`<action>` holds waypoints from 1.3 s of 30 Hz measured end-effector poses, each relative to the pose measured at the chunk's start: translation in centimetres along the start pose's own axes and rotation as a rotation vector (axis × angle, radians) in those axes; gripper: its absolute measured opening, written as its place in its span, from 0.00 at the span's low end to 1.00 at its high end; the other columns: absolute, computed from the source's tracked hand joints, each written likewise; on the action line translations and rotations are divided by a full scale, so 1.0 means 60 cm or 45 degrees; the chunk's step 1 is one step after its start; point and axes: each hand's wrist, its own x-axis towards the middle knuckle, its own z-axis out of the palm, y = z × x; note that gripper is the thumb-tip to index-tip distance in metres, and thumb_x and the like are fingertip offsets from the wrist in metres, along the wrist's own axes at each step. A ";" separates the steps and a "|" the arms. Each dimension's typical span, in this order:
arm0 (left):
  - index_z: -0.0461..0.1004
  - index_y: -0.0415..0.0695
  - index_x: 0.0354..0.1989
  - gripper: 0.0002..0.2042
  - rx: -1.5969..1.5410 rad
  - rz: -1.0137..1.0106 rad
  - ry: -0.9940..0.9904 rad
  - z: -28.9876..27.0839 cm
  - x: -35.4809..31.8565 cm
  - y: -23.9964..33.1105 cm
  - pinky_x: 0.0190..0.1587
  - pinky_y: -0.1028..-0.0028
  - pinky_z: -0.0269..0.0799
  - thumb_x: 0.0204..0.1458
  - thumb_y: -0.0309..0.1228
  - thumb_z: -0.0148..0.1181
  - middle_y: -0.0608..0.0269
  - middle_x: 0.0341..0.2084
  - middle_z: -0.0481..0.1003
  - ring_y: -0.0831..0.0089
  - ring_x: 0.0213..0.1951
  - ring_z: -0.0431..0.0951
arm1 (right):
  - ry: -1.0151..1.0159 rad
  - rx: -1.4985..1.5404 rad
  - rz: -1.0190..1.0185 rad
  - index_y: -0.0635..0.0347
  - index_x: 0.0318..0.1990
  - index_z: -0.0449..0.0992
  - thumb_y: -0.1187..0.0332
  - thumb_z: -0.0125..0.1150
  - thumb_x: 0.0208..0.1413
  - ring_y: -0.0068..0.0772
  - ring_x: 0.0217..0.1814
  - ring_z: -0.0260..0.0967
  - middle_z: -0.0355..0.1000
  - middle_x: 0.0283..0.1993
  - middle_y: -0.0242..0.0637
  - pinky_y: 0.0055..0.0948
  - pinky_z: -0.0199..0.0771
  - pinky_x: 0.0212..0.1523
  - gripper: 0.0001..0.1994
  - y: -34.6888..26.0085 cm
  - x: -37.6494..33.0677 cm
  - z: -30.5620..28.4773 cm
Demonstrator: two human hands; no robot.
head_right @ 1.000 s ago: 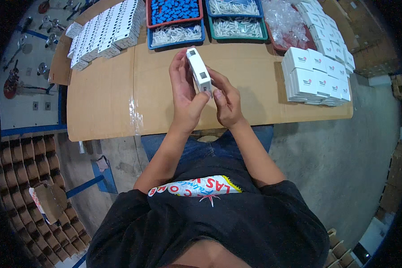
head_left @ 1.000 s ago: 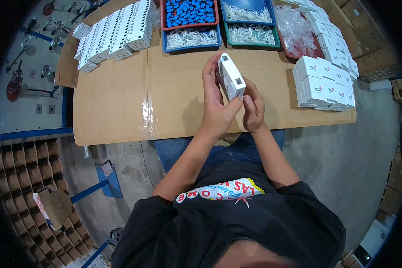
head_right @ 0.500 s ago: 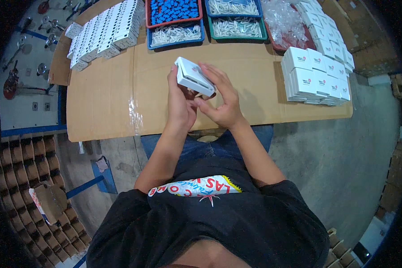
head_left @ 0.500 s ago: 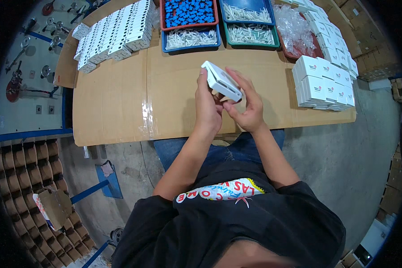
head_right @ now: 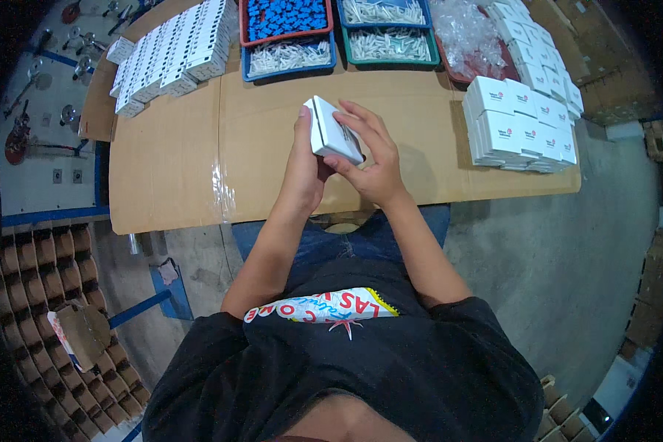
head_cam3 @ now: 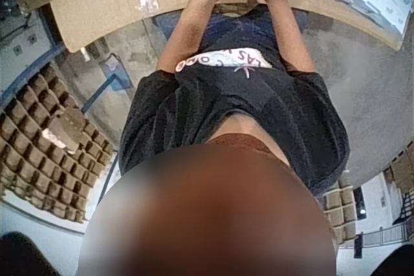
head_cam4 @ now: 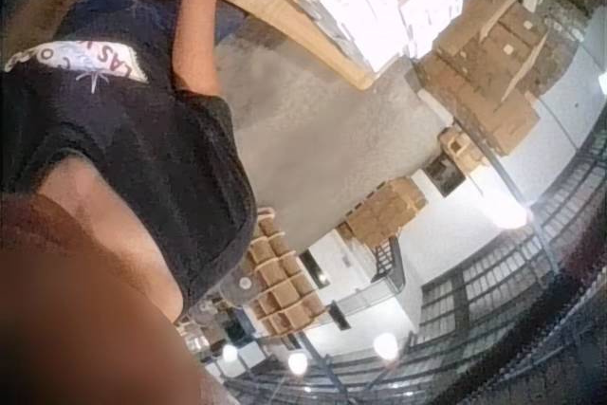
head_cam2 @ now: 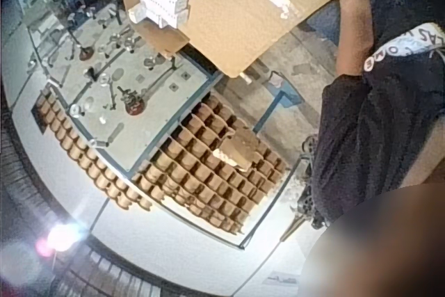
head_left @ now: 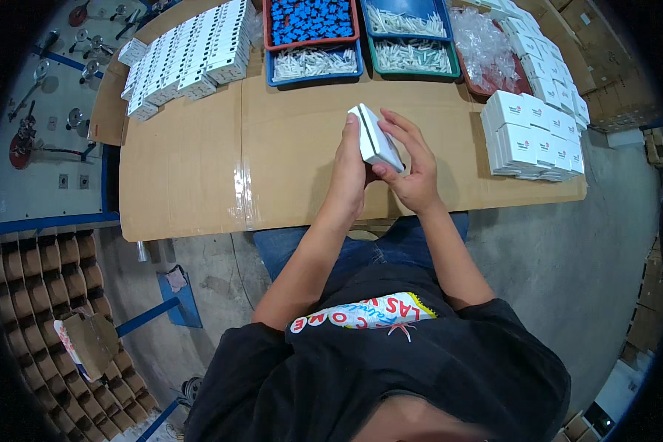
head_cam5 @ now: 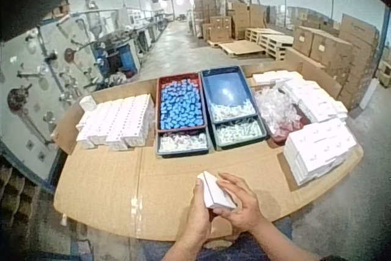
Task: Assemble a small electronic component kit including circuit boards, spacers, and casing parts.
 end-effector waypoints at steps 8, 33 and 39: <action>0.66 0.49 0.63 0.29 -0.146 -0.120 -0.218 0.007 -0.008 0.004 0.52 0.64 0.76 0.66 0.59 0.47 0.60 0.48 0.76 0.68 0.49 0.78 | -0.002 0.310 0.198 0.64 0.69 0.67 0.50 0.67 0.62 0.49 0.72 0.66 0.67 0.70 0.53 0.42 0.65 0.70 0.35 -0.004 -0.007 0.006; 0.67 0.45 0.61 0.25 -0.003 0.108 -0.075 0.019 -0.014 -0.023 0.48 0.68 0.75 0.69 0.53 0.46 0.64 0.45 0.74 0.74 0.46 0.76 | 0.036 0.152 0.103 0.72 0.70 0.65 0.37 0.37 0.71 0.35 0.60 0.74 0.69 0.69 0.49 0.26 0.77 0.50 0.42 0.005 -0.016 0.016; 0.66 0.46 0.62 0.26 -0.078 -0.026 -0.079 0.011 -0.003 -0.011 0.49 0.66 0.74 0.68 0.55 0.47 0.64 0.48 0.73 0.72 0.48 0.76 | -0.017 0.411 0.386 0.70 0.70 0.65 0.43 0.41 0.73 0.45 0.67 0.70 0.68 0.69 0.53 0.39 0.69 0.66 0.36 -0.002 -0.022 0.020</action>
